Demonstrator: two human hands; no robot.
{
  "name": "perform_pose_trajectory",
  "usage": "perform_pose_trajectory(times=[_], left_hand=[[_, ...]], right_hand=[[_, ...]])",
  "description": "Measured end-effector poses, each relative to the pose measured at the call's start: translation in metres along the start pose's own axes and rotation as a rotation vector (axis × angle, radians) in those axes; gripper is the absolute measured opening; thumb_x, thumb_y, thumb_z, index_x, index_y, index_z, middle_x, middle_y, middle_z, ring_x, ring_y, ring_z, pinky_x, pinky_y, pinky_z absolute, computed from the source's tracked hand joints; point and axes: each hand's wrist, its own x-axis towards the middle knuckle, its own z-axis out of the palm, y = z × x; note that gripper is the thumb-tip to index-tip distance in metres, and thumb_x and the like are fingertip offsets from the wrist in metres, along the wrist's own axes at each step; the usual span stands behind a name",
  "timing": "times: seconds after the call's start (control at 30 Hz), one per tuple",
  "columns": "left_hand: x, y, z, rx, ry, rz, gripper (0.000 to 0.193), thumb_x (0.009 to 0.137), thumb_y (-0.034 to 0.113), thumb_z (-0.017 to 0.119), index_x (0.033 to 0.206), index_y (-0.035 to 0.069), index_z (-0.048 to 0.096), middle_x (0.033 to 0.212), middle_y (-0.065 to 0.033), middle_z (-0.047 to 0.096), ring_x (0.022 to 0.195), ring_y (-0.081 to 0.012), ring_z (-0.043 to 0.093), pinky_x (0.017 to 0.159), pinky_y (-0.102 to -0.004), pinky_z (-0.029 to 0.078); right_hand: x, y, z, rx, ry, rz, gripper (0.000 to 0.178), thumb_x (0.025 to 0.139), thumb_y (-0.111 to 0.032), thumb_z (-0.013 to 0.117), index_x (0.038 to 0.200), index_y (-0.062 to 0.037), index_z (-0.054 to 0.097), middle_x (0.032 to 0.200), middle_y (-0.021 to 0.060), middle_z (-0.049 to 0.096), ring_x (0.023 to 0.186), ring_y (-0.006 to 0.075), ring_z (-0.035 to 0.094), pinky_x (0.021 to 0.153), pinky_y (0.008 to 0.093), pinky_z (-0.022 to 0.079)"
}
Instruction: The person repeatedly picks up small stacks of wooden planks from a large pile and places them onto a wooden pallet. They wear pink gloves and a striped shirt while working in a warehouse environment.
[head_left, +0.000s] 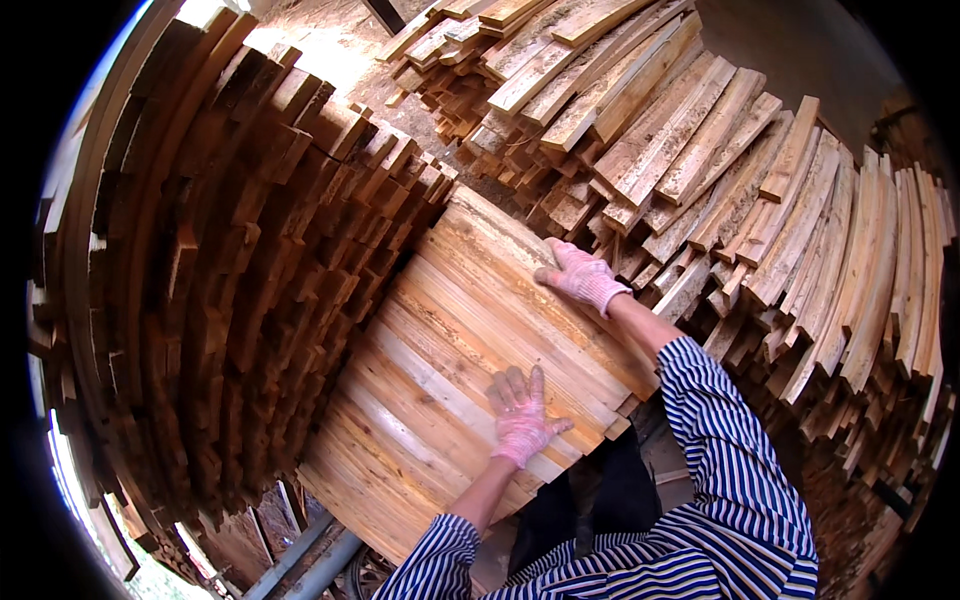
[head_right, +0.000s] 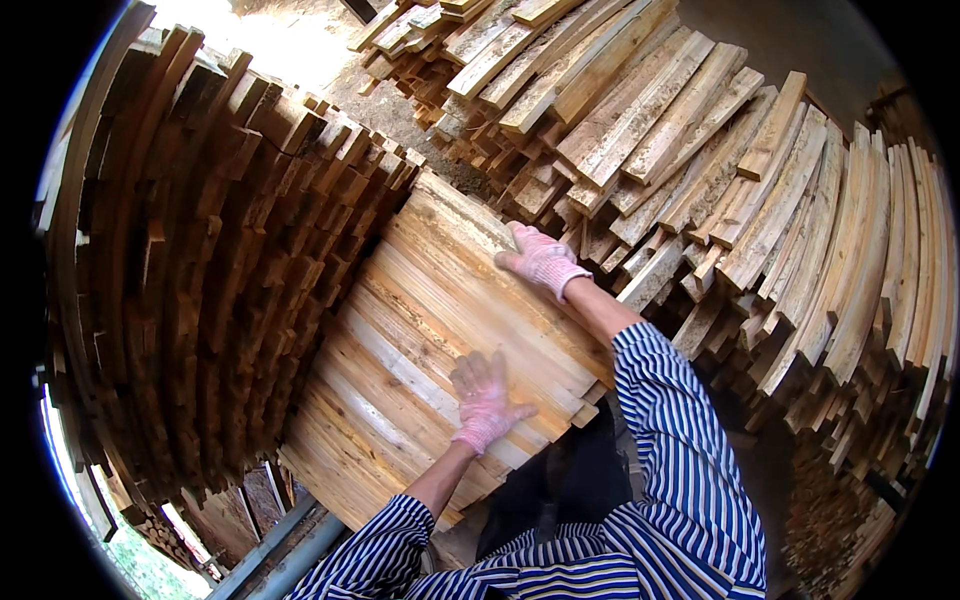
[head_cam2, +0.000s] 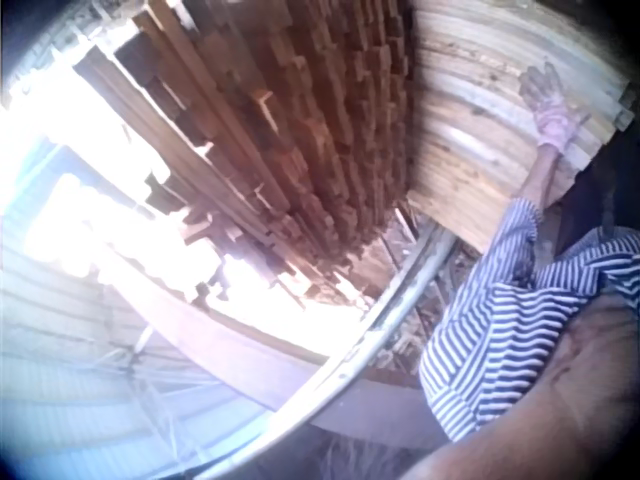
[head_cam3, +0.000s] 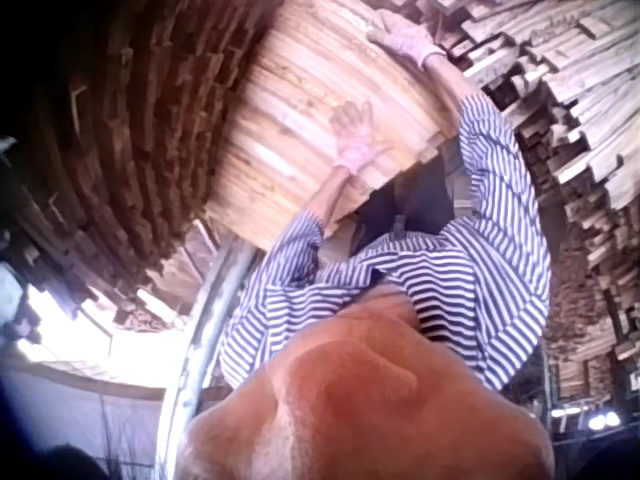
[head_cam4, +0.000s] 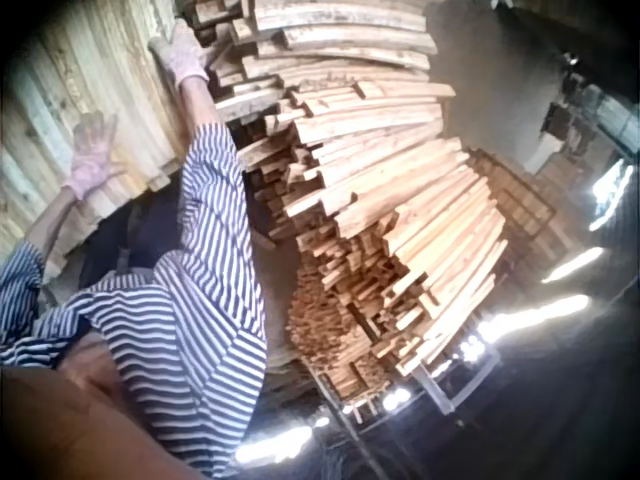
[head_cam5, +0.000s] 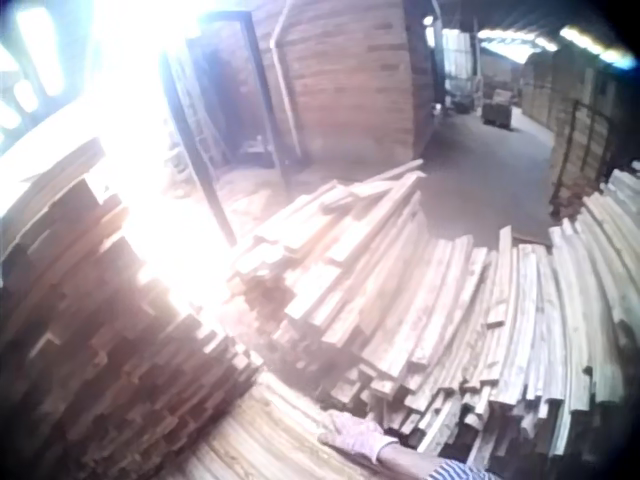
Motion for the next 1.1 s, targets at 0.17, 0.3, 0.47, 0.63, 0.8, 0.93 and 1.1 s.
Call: perform_pose_trajectory(times=[0.17,0.3,0.47,0.63,0.8,0.93,1.1], left_hand=[[0.004,0.005,0.003,0.067,-0.023,-0.011,0.130,0.074,0.069,0.077,0.163,0.002,0.012,0.163,-0.0409,0.007,0.150,-0.0626,0.001,0.119,-0.0709,0.001],[0.009,0.008,0.016,0.128,-0.074,-0.056,0.137,0.073,0.077,0.073,0.163,-0.003,0.007,0.162,-0.0438,0.005,0.150,-0.0627,-0.002,0.119,-0.0708,0.000],[0.009,0.017,0.015,0.177,-0.084,-0.057,0.137,0.073,0.075,0.074,0.162,-0.004,0.006,0.160,-0.0458,0.005,0.150,-0.0623,0.000,0.120,-0.0691,0.001],[0.006,0.038,-0.010,-0.011,0.007,-0.130,0.116,0.080,0.057,0.079,0.159,-0.004,0.019,0.161,-0.0410,0.012,0.149,-0.0610,0.007,0.122,-0.0653,0.008],[0.089,0.112,-0.042,-0.486,0.519,0.311,0.081,0.093,0.036,0.073,0.154,-0.002,0.036,0.154,-0.0356,0.036,0.146,-0.0496,0.033,0.121,-0.0532,0.029],[0.190,0.236,-0.076,-0.656,0.393,0.584,0.074,0.095,0.036,0.072,0.152,0.000,0.042,0.145,-0.0254,0.055,0.134,-0.0379,0.055,0.111,-0.0409,0.045],[0.252,0.380,-0.118,-0.223,0.061,0.408,0.103,0.085,0.066,0.071,0.156,0.000,0.036,0.149,-0.0271,0.052,0.137,-0.0407,0.053,0.112,-0.0437,0.045]], right_hand=[[0.001,0.016,-0.002,0.089,-0.075,-0.035,0.075,0.095,-0.051,0.057,0.151,-0.0043,0.042,0.147,0.0232,0.054,0.136,0.0352,0.054,0.111,0.0429,0.045],[0.007,-0.007,-0.006,0.030,-0.078,0.062,0.068,0.093,-0.051,0.049,0.138,-0.0005,0.051,0.140,0.0203,0.060,0.125,0.0335,0.063,0.102,0.0496,0.051],[-0.017,-0.015,-0.028,0.007,-0.057,0.115,0.081,0.097,-0.055,0.057,0.160,-0.0111,0.032,0.157,0.0210,0.044,0.141,0.0354,0.048,0.108,0.0514,0.047],[-0.107,0.010,-0.006,0.185,0.450,0.229,0.084,0.102,-0.068,0.031,0.166,-0.0174,0.013,0.171,0.0169,0.013,0.156,0.0348,0.017,0.129,0.0476,0.012],[-0.154,0.101,-0.024,0.846,0.905,0.952,0.083,0.093,-0.041,0.071,0.153,0.0020,0.032,0.152,0.0263,0.041,0.139,0.0368,0.042,0.118,0.0430,0.035],[-0.158,0.127,-0.037,1.302,0.852,0.878,0.084,0.090,-0.038,0.077,0.150,0.0046,0.038,0.143,0.0248,0.052,0.128,0.0331,0.053,0.110,0.0408,0.043],[-0.158,0.144,-0.041,1.396,0.756,0.650,0.096,0.080,-0.051,0.084,0.146,0.0076,0.045,0.139,0.0245,0.059,0.125,0.0310,0.058,0.107,0.0394,0.046]])
